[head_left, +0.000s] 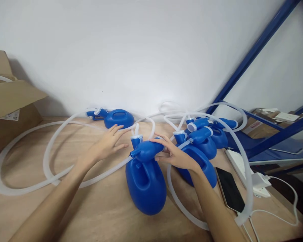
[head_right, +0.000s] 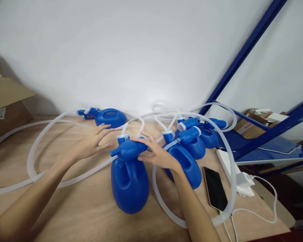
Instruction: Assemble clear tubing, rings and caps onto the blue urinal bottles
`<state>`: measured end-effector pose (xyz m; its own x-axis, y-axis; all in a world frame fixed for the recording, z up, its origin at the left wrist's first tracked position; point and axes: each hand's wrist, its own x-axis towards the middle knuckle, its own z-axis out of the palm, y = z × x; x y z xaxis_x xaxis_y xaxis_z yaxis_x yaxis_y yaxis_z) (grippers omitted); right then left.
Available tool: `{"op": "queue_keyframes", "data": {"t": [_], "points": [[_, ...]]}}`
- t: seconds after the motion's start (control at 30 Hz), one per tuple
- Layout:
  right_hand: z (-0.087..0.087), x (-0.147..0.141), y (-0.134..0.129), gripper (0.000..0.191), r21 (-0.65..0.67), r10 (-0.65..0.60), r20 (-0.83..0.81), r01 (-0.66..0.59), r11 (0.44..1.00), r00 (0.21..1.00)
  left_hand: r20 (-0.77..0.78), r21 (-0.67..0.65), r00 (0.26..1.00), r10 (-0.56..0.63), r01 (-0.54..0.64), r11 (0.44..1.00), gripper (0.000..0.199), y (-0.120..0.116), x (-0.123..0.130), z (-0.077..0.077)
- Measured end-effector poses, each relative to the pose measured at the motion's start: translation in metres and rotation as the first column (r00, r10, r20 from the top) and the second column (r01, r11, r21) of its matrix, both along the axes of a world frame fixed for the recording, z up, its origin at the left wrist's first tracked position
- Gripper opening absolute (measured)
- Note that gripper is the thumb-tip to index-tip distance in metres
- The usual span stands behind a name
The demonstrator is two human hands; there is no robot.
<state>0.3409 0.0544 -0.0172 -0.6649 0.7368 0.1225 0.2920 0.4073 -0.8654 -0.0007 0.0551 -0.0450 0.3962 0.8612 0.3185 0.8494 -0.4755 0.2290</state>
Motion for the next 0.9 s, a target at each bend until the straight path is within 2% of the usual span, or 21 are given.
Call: {"op": "queue_keyframes", "data": {"t": [0.07, 0.1, 0.17, 0.2, 0.23, 0.3, 0.4, 0.5, 0.57, 0.63, 0.77, 0.9], "points": [[-0.015, -0.005, -0.019, 0.085, -0.034, -0.143, -0.049, 0.142, 0.989, 0.988, -0.012, 0.034, 0.980, -0.198, 0.198, 0.980, 0.056, -0.001, 0.019, 0.006], [-0.023, -0.009, -0.030, 0.102, -0.037, -0.224, -0.070, 0.221, 0.974, 0.972, -0.052, 0.043, 0.960, -0.276, 0.278, 0.960, 0.056, 0.000, 0.029, 0.009], [-0.039, -0.019, -0.053, 0.138, -0.022, -0.365, -0.075, 0.365, 0.931, 0.928, -0.151, 0.056, 0.921, -0.360, 0.372, 0.927, 0.054, 0.003, 0.044, 0.016], [-0.046, -0.025, -0.064, 0.153, -0.012, -0.398, -0.052, 0.397, 0.918, 0.916, -0.197, 0.067, 0.905, -0.378, 0.397, 0.916, 0.051, 0.006, 0.049, 0.018], [-0.053, -0.031, -0.072, 0.156, -0.019, -0.427, -0.033, 0.427, 0.904, 0.903, -0.244, 0.086, 0.888, -0.390, 0.420, 0.903, 0.047, 0.009, 0.053, 0.021], [-0.063, -0.038, -0.082, 0.147, -0.025, -0.457, -0.040, 0.457, 0.889, 0.888, -0.354, 0.159, 0.845, -0.401, 0.477, 0.864, 0.035, 0.017, 0.057, 0.023], [-0.068, -0.039, -0.082, 0.126, 0.001, -0.444, -0.105, 0.447, 0.895, 0.890, -0.539, 0.293, 0.743, -0.397, 0.607, 0.739, 0.017, 0.028, 0.059, 0.022], [-0.065, -0.033, -0.074, 0.123, 0.019, -0.414, -0.143, 0.420, 0.907, 0.899, -0.647, 0.389, 0.666, -0.372, 0.707, 0.590, 0.018, 0.035, 0.059, 0.015], [-0.064, -0.029, -0.071, 0.123, 0.017, -0.397, -0.163, 0.405, 0.914, 0.903, -0.662, 0.417, 0.657, -0.361, 0.723, 0.550, 0.021, 0.036, 0.061, 0.011], [-0.063, -0.026, -0.069, 0.124, 0.011, -0.371, -0.179, 0.379, 0.925, 0.911, -0.645, 0.433, 0.682, -0.346, 0.698, 0.570, 0.024, 0.036, 0.063, 0.008], [-0.064, -0.023, -0.067, 0.127, -0.014, -0.326, -0.195, 0.330, 0.944, 0.925, -0.579, 0.467, 0.766, -0.281, 0.593, 0.656, 0.028, 0.034, 0.070, 0.005], [-0.065, -0.021, -0.065, 0.126, -0.001, -0.309, -0.203, 0.316, 0.949, 0.929, -0.454, 0.519, 0.872, -0.185, 0.427, 0.741, 0.036, 0.036, 0.067, 0.005]]}}
